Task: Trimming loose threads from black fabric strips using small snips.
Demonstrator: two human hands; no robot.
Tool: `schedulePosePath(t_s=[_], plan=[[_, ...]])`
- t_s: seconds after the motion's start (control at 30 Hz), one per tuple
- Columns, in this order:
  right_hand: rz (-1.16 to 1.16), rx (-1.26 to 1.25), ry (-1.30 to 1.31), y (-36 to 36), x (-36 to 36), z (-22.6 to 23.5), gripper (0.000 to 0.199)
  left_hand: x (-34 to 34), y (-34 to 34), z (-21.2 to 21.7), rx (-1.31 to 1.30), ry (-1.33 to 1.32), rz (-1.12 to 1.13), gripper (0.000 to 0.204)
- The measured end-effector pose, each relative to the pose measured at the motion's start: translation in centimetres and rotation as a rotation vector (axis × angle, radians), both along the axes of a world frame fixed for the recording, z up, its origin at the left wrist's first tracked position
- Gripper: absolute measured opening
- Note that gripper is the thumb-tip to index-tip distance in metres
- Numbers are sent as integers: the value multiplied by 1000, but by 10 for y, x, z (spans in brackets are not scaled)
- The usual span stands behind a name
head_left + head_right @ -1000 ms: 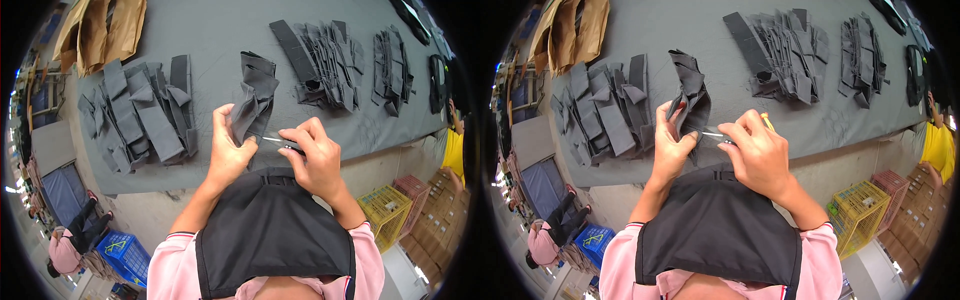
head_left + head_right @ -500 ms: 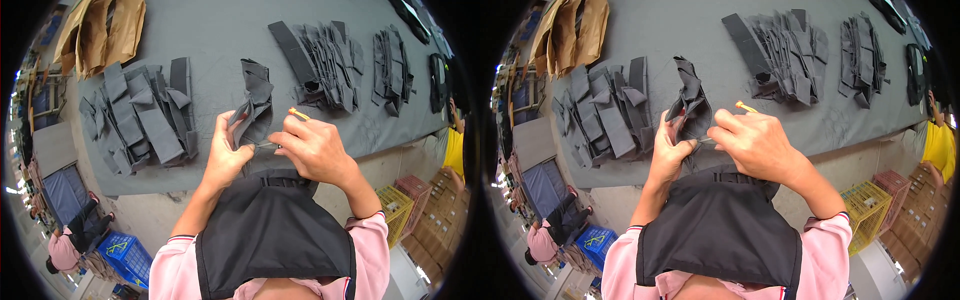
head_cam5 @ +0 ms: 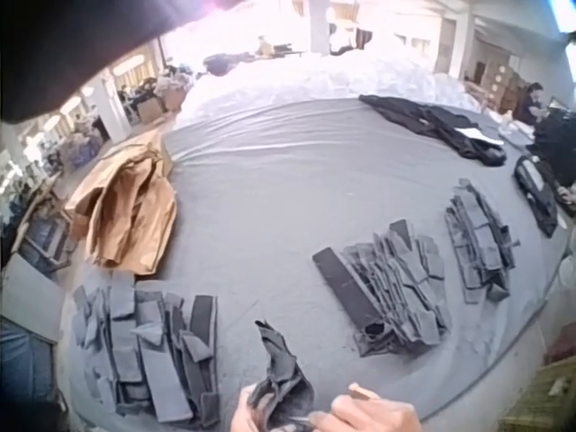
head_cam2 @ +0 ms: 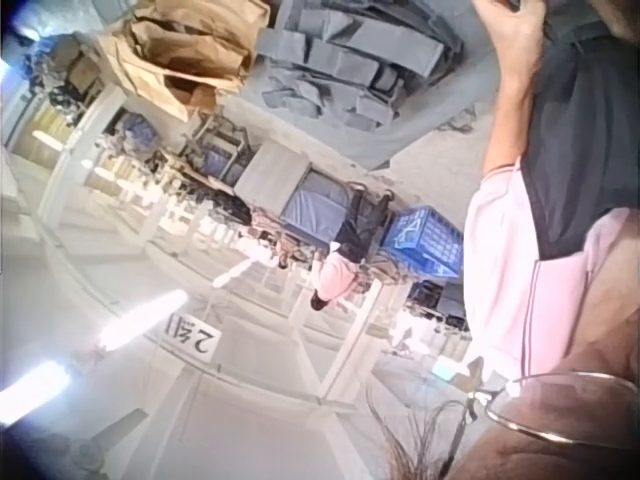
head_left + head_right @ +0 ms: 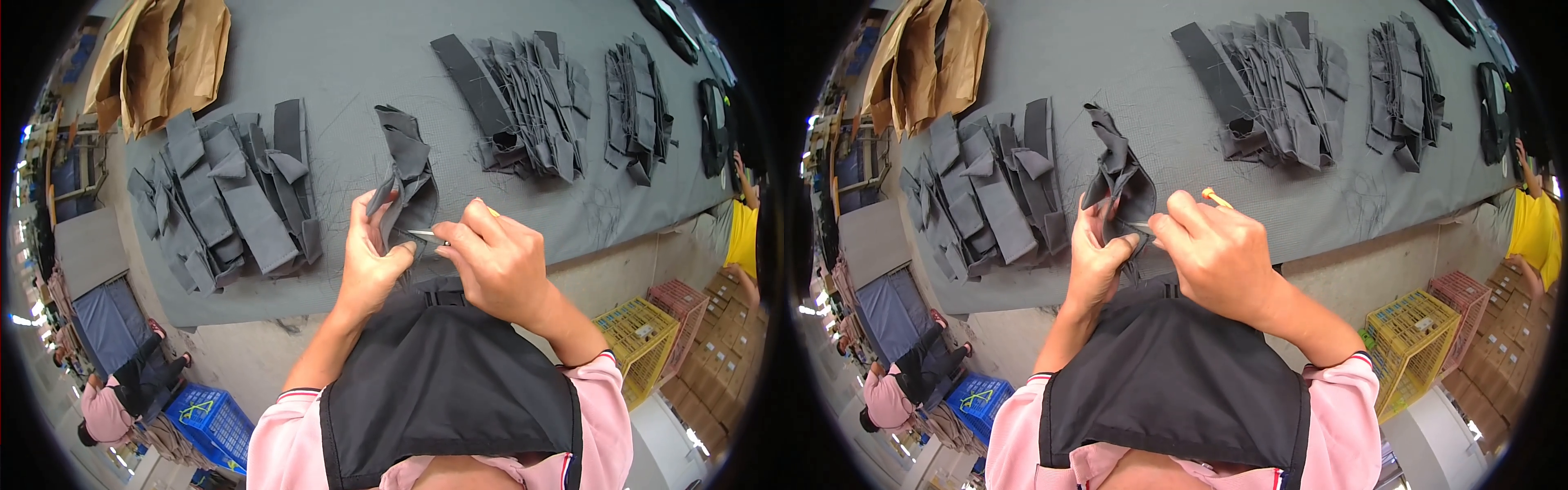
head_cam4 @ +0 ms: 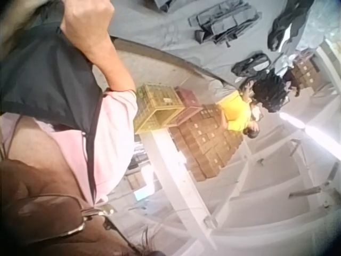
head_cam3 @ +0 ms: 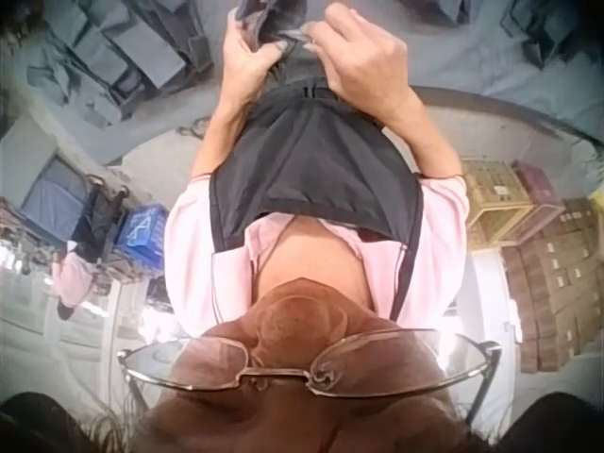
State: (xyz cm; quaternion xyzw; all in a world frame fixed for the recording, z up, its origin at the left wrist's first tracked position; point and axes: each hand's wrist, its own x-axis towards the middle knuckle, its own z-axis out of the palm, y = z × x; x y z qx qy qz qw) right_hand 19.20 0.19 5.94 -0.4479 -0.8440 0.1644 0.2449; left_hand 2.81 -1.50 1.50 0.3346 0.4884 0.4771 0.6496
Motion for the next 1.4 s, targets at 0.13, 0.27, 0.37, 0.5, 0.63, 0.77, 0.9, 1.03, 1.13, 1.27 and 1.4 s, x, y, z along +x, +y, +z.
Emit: schedulePosePath(t_s=[0.13, 0.27, 0.37, 0.5, 0.63, 0.77, 0.9, 1.03, 1.13, 1.27, 1.4], plan=[[21, -57, -69, 0, -2, 6, 25, 0, -2, 0, -104, -82, 52, 62], [64, -50, -124, 1, -7, 7, 23, 1, -2, 0, -7, -41, 37, 62], [90, -65, -110, 2, -9, 6, 22, 3, -2, 0, 42, -17, 14, 62], [82, -138, -33, 5, -9, -1, 22, 5, -2, 0, -3, -90, 14, 61], [-16, -173, 167, 2, -9, -7, 22, 6, -2, 1, -57, -151, 57, 61], [-250, -434, 574, -5, 3, -21, 28, 4, 0, -7, -131, -175, 185, 51], [-268, -514, 731, -12, -5, -10, 29, -3, 5, -10, -255, -415, 148, 30], [-253, -547, 928, 6, -29, -31, 17, 2, 8, -3, -200, -469, 101, 41], [-209, -605, 878, -2, -33, -29, 25, 2, 9, -3, -164, -398, 18, 44], [-304, -667, 979, -9, -28, -35, 29, -6, 16, -13, -207, -792, -33, 44], [-307, -459, 696, -17, -15, -34, 21, -6, 18, -9, -224, -903, 12, 44]])
